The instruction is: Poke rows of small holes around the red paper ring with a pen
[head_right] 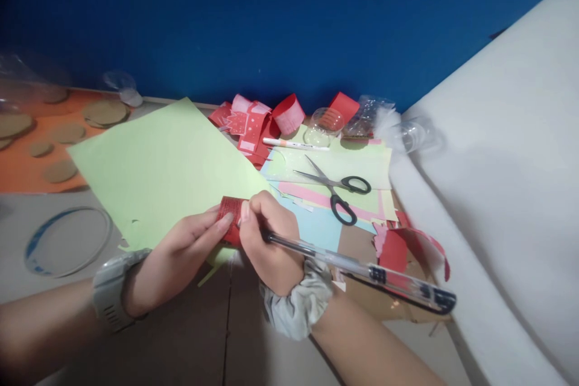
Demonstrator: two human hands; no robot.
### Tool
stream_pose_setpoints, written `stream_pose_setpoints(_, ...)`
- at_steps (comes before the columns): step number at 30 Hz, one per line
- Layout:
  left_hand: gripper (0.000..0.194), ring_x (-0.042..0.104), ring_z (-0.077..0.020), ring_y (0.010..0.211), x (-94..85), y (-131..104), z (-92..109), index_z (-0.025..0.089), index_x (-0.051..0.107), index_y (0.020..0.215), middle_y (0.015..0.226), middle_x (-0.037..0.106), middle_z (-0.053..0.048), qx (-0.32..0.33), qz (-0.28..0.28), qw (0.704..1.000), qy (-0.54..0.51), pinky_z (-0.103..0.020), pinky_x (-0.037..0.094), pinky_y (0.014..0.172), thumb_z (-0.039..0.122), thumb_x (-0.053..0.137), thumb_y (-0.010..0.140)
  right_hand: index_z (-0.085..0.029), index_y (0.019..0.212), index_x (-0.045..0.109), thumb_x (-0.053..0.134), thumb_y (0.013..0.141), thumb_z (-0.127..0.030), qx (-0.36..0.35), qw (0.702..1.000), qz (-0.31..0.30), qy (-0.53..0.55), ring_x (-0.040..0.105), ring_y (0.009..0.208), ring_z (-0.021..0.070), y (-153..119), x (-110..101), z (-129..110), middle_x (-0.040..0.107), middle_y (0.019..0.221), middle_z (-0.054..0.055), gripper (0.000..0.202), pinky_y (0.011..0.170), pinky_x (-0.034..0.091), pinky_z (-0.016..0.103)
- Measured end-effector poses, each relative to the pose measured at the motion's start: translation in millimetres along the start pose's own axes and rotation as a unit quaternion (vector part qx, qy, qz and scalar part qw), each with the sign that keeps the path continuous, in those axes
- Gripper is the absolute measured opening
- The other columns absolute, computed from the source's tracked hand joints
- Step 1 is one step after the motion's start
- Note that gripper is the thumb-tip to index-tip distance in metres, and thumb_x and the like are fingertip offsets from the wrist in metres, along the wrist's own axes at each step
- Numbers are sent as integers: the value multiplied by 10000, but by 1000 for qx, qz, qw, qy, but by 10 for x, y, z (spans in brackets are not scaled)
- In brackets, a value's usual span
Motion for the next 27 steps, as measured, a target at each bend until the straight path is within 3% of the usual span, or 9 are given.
stream_pose_setpoints(8, 390, 548, -204, 878, -16, -12, -12, 198, 475, 683, 835, 543, -26, 2, 9, 1000, 5, -346, 440, 896, 379, 431, 1025, -225, 710, 426, 515, 1013, -305, -10, 1000, -18, 10, 380, 574, 126, -5, 25, -13, 393, 634, -47, 326, 545, 330, 277)
stream_pose_setpoints(14, 370, 546, -206, 896, -9, -12, 2, 193, 491, 707, 870, 554, -34, -5, 0, 1000, 3, -346, 424, 877, 371, 420, 1024, -225, 749, 443, 508, 1023, -289, -6, 1000, 8, 6, 363, 573, 121, -13, 2, -5, 399, 656, -50, 289, 540, 315, 274)
stream_pose_setpoints(19, 378, 539, -210, 905, -5, 0, 1, 203, 445, 692, 846, 514, -25, -3, -3, 1000, 4, -355, 421, 890, 377, 417, 1026, -226, 715, 418, 528, 1017, -316, -7, 999, -27, 22, 386, 592, 132, -26, 31, 14, 406, 650, -43, 335, 563, 330, 286)
stream_pose_setpoints(27, 386, 510, -189, 868, -2, 8, -22, 204, 442, 687, 842, 503, -17, 4, -2, 1000, -10, -341, 422, 888, 375, 422, 1033, -222, 733, 428, 526, 1016, -243, -23, 999, -33, 22, 376, 587, 117, -3, 33, -28, 402, 655, -52, 300, 559, 318, 275)
Point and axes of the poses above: each hand's wrist, its own y-axis towards the middle knuckle, its own x-axis out of the palm, z = x × y, the point moved 5 cm from there along y, towards the middle knuckle
